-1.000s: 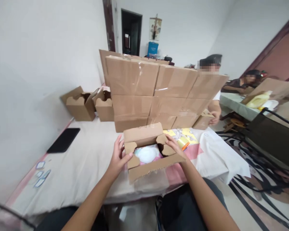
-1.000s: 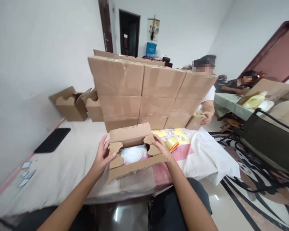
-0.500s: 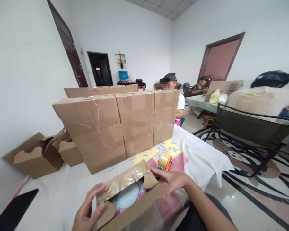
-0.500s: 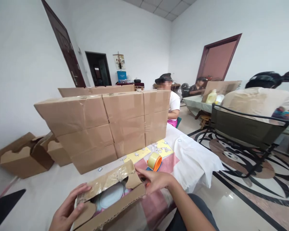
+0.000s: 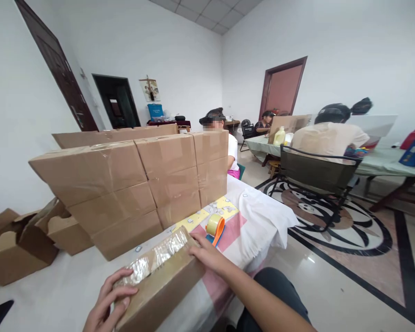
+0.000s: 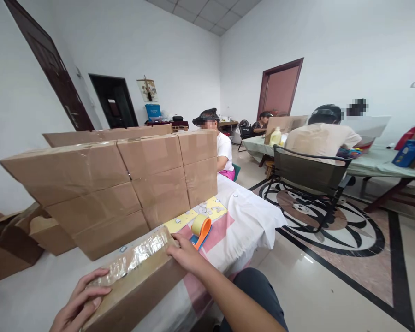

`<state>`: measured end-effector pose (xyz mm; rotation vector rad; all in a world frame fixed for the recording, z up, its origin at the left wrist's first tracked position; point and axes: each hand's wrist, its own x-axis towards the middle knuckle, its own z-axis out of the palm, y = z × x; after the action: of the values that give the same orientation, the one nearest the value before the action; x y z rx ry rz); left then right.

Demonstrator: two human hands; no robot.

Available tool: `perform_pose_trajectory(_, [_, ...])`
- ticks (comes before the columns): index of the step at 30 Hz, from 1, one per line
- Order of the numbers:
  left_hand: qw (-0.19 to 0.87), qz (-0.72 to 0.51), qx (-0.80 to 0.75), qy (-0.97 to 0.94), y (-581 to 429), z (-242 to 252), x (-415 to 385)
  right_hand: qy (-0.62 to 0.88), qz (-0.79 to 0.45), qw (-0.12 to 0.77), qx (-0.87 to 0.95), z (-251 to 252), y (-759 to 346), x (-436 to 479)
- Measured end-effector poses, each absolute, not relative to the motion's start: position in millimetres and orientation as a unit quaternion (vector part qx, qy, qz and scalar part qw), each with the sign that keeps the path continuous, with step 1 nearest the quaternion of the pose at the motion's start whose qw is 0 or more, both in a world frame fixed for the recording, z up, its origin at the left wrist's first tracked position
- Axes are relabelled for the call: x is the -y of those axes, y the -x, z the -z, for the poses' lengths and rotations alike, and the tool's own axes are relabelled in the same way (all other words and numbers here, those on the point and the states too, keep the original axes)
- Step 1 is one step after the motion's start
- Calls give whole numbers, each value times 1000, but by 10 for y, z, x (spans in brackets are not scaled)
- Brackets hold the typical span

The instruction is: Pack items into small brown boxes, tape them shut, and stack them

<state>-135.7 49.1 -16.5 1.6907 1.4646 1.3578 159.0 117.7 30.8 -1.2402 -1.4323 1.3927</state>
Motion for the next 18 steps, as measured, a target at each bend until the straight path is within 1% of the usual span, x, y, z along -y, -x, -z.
perform_pose_trajectory(3, [201, -475, -548, -659, 1450, 181, -576, 487, -537, 383, 572, -257, -1563, -1241])
perform_pose_trajectory(6, [84, -436, -553, -705, 1483, 99, -587, 471, -515, 409, 588, -212, -1527, -1272])
perform_pose_trajectory(9, [-11, -371, -553, -746, 1368, -44, -465, 466, -456, 473, 592, -180, -1529, -1272])
perform_pose_trajectory(11, [-55, -310, -568, -761, 1223, -127, -346, 466, -409, 538, 571, -169, -1602, -1286])
perform_pose_trajectory(13, [-94, -265, -586, -760, 1074, -181, -238, 467, -360, 610, 530, -155, -1751, -1336])
perform_pose_trajectory(15, [-118, -246, -592, -758, 963, -215, -160, 484, -315, 664, 475, -118, -1947, -1429])
perform_pose_trajectory(16, [-121, -239, -596, -757, 926, -230, -133, 503, -300, 678, 444, -86, -2044, -1487])
perform_pose_trajectory(18, [-111, -223, -605, -756, 881, -266, -94, 554, -315, 668, 384, 1, -2198, -1608])
